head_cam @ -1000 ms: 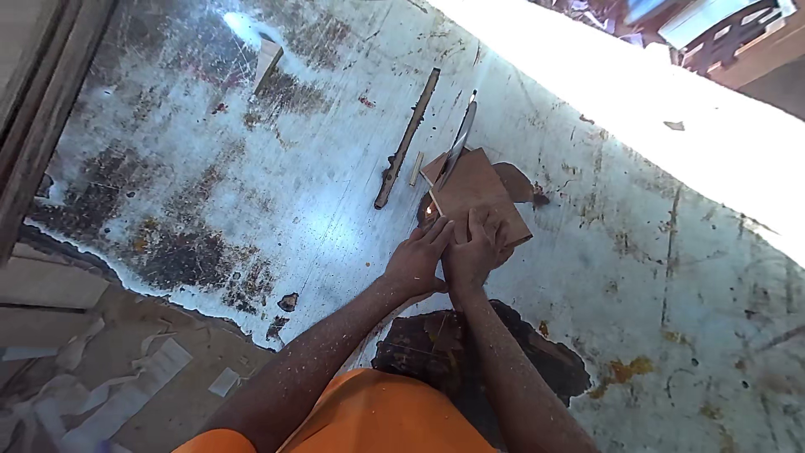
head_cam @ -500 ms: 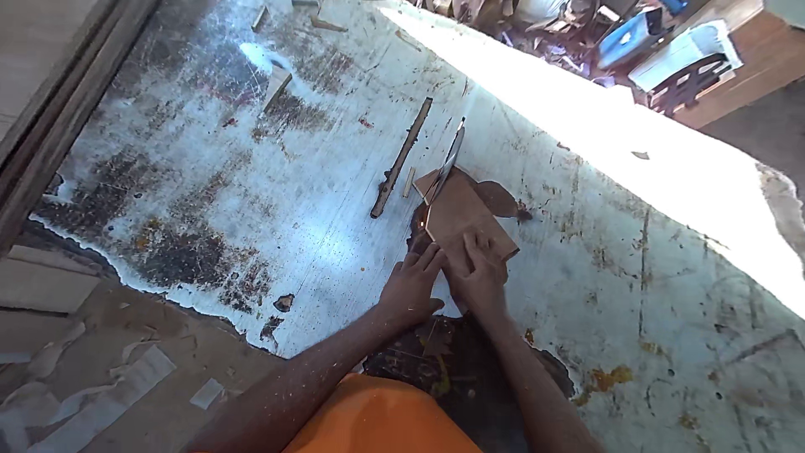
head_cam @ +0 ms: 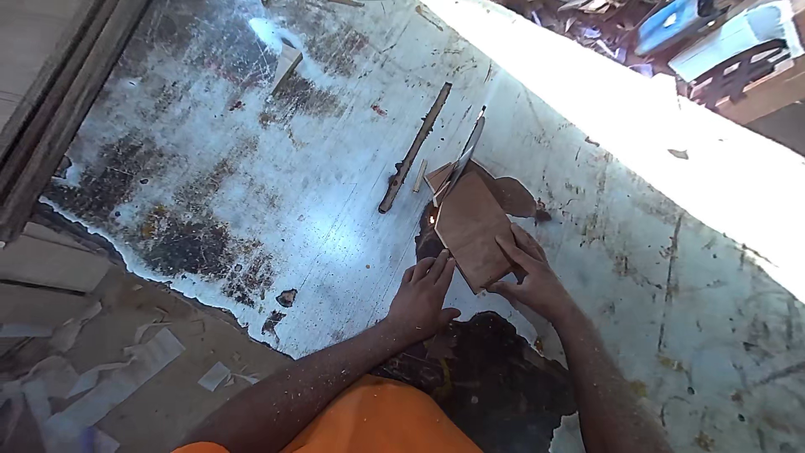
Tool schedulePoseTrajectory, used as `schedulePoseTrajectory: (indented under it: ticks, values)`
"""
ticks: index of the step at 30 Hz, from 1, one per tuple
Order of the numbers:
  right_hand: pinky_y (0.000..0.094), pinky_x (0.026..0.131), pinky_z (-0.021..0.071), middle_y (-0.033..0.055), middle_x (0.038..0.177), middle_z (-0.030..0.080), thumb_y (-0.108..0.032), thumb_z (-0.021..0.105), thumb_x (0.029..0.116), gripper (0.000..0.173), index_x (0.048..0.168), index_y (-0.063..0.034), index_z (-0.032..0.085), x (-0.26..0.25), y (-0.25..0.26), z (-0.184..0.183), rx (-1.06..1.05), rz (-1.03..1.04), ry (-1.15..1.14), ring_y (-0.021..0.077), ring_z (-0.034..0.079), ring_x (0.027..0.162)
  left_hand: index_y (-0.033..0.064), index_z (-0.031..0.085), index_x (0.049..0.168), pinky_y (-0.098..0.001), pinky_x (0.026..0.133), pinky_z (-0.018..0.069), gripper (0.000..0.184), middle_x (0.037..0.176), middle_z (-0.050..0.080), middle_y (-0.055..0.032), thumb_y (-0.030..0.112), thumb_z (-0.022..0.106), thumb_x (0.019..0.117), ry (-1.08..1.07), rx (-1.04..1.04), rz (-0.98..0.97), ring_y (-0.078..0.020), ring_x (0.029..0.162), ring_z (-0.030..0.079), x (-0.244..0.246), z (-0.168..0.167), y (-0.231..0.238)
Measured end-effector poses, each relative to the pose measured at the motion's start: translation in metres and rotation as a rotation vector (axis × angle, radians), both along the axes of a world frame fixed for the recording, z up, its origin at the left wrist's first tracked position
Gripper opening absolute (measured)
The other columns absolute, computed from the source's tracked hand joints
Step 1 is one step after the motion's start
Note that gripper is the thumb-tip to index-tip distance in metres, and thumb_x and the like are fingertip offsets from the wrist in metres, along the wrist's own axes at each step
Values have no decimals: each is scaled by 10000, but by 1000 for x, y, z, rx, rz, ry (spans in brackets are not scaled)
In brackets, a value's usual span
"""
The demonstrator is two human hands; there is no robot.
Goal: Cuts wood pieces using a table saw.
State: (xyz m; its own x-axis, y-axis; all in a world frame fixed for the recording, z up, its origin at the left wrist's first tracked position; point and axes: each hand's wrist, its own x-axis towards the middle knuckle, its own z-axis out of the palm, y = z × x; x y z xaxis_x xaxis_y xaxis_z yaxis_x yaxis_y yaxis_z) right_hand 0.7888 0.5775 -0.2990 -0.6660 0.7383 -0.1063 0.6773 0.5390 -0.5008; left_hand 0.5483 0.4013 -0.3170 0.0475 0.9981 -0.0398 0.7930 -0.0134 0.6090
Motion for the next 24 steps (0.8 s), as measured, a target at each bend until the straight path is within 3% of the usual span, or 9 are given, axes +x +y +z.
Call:
schedulePoseTrajectory:
  ticks: [3,6,18,24]
  values:
    - [514,1282,212,-49,1734,113,-658,833,667,1044,1574,-334,430,-2,-8,-5,6,-33,38,186,89,1597,139,325,1618,-456,1176,330,904,1706,240,6,571,683,910,-8,-3,-1,-241,1515,295,0,0,2]
    - [512,1285,204,-59,1736,99,-600,868,669,1044,1576,-329,428,-7,-13,-5,0,-74,50,177,84,1597,137,338,1613,-455,1173,340,899,1706,236,1,565,692,907,-10,-7,23,-244,1507,308,0,-1,5]
    - [527,1265,224,-26,1733,126,-664,834,665,1057,1573,-289,443,-22,-26,-6,30,-168,70,220,131,1589,124,362,1602,-434,1132,391,891,1708,231,15,566,697,904,-4,-4,46,-243,1494,325,-7,-2,17]
    - [535,1260,239,-24,1731,135,-583,877,664,1051,1573,-286,441,-29,-31,-7,38,-218,66,228,153,1585,116,387,1588,-438,1114,409,872,1696,264,1,548,710,903,-2,12,63,-254,1467,366,-10,-2,22]
